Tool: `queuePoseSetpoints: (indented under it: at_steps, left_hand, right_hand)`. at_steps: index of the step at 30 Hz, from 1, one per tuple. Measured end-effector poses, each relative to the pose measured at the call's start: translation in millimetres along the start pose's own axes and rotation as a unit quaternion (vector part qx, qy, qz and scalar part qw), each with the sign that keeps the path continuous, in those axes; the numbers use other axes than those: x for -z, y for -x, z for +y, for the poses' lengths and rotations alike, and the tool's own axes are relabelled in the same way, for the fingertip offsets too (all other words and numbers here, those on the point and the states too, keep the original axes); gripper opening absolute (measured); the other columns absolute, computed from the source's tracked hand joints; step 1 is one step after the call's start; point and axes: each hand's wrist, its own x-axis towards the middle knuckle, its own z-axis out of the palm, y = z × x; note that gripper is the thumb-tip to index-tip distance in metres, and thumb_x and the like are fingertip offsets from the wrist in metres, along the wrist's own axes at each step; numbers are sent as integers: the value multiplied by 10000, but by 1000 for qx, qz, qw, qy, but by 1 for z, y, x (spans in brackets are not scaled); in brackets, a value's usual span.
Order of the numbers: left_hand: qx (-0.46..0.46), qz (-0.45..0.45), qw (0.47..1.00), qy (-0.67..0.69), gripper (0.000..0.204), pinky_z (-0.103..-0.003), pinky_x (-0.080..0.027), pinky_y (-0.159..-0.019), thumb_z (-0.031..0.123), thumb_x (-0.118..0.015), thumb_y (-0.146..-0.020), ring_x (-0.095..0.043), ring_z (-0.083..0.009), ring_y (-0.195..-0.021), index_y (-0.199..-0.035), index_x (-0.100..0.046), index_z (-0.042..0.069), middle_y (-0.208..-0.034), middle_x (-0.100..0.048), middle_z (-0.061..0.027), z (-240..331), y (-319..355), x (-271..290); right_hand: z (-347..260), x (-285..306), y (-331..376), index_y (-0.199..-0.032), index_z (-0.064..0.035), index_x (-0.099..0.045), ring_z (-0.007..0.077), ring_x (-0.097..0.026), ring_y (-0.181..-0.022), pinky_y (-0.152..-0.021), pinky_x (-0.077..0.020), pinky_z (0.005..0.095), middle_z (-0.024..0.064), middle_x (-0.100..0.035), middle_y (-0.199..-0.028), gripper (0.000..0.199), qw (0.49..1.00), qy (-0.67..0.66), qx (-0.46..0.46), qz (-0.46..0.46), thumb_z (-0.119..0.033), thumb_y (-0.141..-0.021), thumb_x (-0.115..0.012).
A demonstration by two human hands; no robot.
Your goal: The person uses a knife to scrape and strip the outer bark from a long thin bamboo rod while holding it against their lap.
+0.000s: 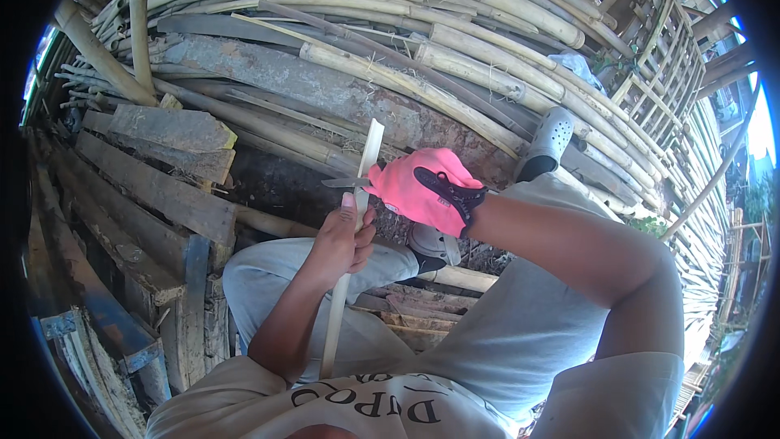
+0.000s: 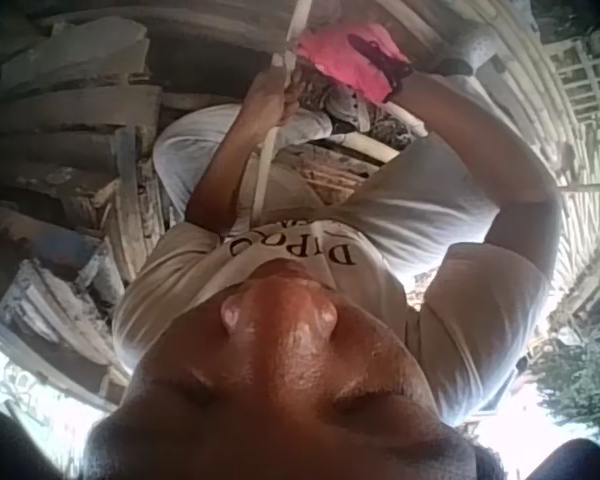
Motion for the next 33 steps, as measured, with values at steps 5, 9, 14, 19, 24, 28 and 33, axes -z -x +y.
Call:
queuePoseSetpoints:
  at_steps: [5, 9, 14, 19, 24, 28, 33]
  left_hand:
    - [-37, 33, 997, -54, 562, -249, -169, -389, 653, -312, -1010, -228, -34, -437, -923, -465, 119, -611, -285, 73, 3, 0, -5]
    - [-17, -49, 998, -45, 556, -249, -167, -384, 656, -318, -1007, -224, -35, -428, -892, -454, 130, -592, -268, 83, -2, 5, -17]
    - [-5, -22, 1000, -2, 535, -238, -173, -376, 643, -316, -1018, -230, -34, -412, -886, -448, 142, -589, -282, 75, 7, -6, -4]
    - [-42, -121, 984, 125, 499, -229, -221, -350, 592, -326, -1039, -281, -60, -390, -898, -443, 128, -605, -346, 55, 10, -5, 9]
    - [-70, -126, 979, 145, 483, -228, -253, -329, 558, -306, -1053, -336, -79, -379, -912, -449, 118, -625, -410, 28, 10, -10, 12]
    - [-19, -199, 954, 222, 454, -234, -259, -329, 507, -296, -1067, -345, -91, -364, -909, -451, 111, -566, -409, 13, 11, -12, 20]
    - [-69, -155, 977, 132, 407, -245, -258, -334, 417, -268, -1084, -327, -92, -354, -904, -456, 103, -522, -390, 5, 9, -4, 10]
  right_hand:
    - [8, 10, -11, -1020, -44, -555, 340, -674, -675, -550, -531, 463, 128, -657, -721, 333, 990, 119, -69, 2, -367, -1024, -476]
    - [123, 41, 6, -888, -32, -625, 371, -678, -669, -563, -529, 474, 190, -681, -739, 237, 950, 83, -263, 147, -237, -970, -539]
    - [69, 60, 0, -798, -51, -652, 404, -635, -585, -533, -499, 472, 225, -617, -629, 414, 938, 82, -220, 255, -399, -996, -549]
    - [0, 45, -1, -781, -60, -656, 386, -619, -576, -528, -483, 448, 189, -604, -613, 400, 980, -11, -96, 172, -413, -963, -602]
    - [-8, 45, -1, -779, -66, -614, 388, -601, -559, -526, -467, 465, 175, -596, -600, 422, 988, -33, -61, 141, -445, -962, -584]
    - [-5, 42, 4, -791, -70, -608, 388, -605, -570, -533, -475, 466, 168, -592, -601, 397, 991, -17, -37, 127, -438, -941, -602]
    - [-11, 38, 5, -840, -85, -624, 382, -631, -625, -564, -497, 481, 156, -624, -662, 349, 998, -21, -44, 46, -428, -903, -598]
